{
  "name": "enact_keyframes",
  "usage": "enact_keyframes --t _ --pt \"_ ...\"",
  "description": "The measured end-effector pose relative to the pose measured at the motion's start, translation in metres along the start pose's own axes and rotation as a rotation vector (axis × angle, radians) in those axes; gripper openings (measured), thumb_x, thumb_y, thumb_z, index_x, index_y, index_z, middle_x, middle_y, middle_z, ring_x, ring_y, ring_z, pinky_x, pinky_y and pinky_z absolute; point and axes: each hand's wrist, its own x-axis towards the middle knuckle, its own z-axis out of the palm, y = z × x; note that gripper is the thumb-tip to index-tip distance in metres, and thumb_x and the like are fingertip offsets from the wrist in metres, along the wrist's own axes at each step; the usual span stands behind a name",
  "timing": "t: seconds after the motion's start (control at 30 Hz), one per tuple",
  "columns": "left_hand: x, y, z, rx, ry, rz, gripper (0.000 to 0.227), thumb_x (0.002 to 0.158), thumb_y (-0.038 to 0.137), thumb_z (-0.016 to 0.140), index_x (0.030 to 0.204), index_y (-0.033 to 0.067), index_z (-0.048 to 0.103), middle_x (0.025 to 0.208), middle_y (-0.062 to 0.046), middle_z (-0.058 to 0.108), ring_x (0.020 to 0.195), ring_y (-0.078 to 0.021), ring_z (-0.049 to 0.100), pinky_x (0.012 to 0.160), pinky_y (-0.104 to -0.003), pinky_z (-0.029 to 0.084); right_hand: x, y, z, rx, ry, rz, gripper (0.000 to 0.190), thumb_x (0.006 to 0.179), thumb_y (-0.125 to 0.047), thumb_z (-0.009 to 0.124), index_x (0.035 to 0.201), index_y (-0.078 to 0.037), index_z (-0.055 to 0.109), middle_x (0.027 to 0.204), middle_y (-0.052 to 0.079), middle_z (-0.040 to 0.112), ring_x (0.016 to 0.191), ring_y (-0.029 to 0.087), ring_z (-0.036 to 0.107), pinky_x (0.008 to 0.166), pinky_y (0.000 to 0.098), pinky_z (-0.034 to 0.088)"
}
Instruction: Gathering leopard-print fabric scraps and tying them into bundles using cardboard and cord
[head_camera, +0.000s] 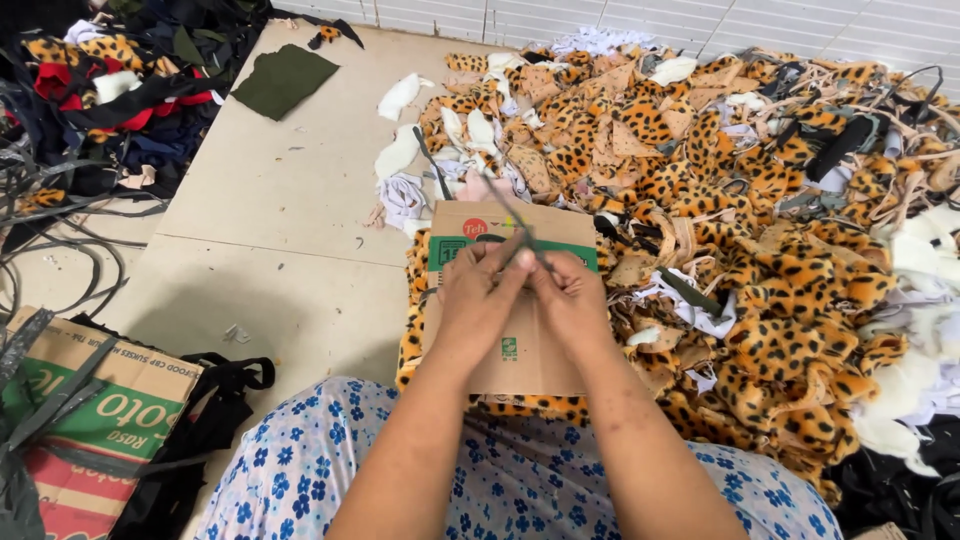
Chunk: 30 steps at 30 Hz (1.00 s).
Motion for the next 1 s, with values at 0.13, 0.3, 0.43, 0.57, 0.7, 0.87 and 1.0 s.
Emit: enact_keyframes --t 0.13,0.3,0.43,0.57,0.7,0.87,1.0 --pt "0.007 -0.043 0.017 0.155 0.074 0.204 0.030 0.093 0.038 0.071 0.118 0.0232 0.078 0.120 -0.010 0.060 0.126 -0.0376 0.052 0.111 -0.048 0.038 0.008 -0.004 -0.006 0.329 0.045 0.262 0.014 0.099 -0.017 0.072 0.103 -0.005 0.078 0.064 -0.002 0.055 0.055 0.004 0.042 0.051 0.0182 0.043" --pt "0.007 -0.031 0.013 0.193 0.041 0.075 0.015 0.096 0.045 0.062 0.100 0.0365 0.074 0.097 0.014 0.075 0.118 -0.0145 0.060 0.102 -0.036 0.032 0.003 -0.025 0.000 0.335 0.045 0.254 0.019 0.101 -0.018 0.069 0.098 -0.002 0.079 0.054 -0.006 0.041 0.047 0.002 0.038 0.044 0.0168 0.036" --pt "0.011 -0.041 0.013 0.140 -0.023 0.101 0.014 0.099 0.044 0.058 0.099 0.0355 0.069 0.092 0.013 0.075 0.113 -0.0129 0.061 0.101 -0.037 0.026 0.008 -0.010 -0.001 0.411 0.080 0.248 0.044 0.110 -0.034 0.050 0.100 0.000 0.077 0.052 -0.006 0.029 0.046 0.003 0.029 0.046 0.0176 0.034" --pt "0.004 -0.033 0.012 0.258 -0.025 0.083 0.013 0.101 0.036 0.056 0.099 0.0292 0.067 0.083 0.009 0.075 0.111 -0.0157 0.059 0.101 -0.039 0.024 0.006 0.002 -0.011 0.667 0.242 0.426 0.058 0.112 -0.045 0.036 0.075 -0.008 0.060 0.063 -0.007 0.022 0.046 0.006 0.031 0.045 0.0195 0.034" --pt "0.002 -0.029 0.019 0.372 0.050 0.086 0.011 0.101 0.032 0.059 0.097 0.0260 0.068 0.079 0.004 0.075 0.107 -0.0163 0.058 0.100 -0.039 0.024 0.005 0.013 -0.014 0.872 0.286 0.441 0.057 0.110 -0.045 0.046 0.072 -0.004 0.056 0.063 -0.004 0.024 0.045 0.008 0.034 0.045 0.0213 0.037" --pt "0.011 -0.055 0.037 0.486 0.156 0.252 0.009 0.098 0.029 0.065 0.096 0.0224 0.070 0.074 -0.001 0.073 0.107 -0.0185 0.062 0.097 -0.039 0.030 0.000 -0.007 -0.018 0.757 0.043 0.328 0.054 0.107 -0.049 0.046 0.102 -0.002 0.072 0.086 0.012 0.058 0.088 0.022 0.068 0.090 0.0382 0.057" --pt "0.018 -0.082 0.059 0.675 0.346 0.499 0.013 0.089 0.032 0.075 0.092 0.0222 0.067 0.074 0.000 0.071 0.100 -0.0177 0.065 0.088 -0.036 0.039 0.006 -0.052 -0.003 0.475 -0.125 0.230 0.054 0.106 -0.048 0.046 0.117 -0.004 0.076 0.112 0.021 0.075 0.119 0.030 0.066 0.114 0.0488 0.046"
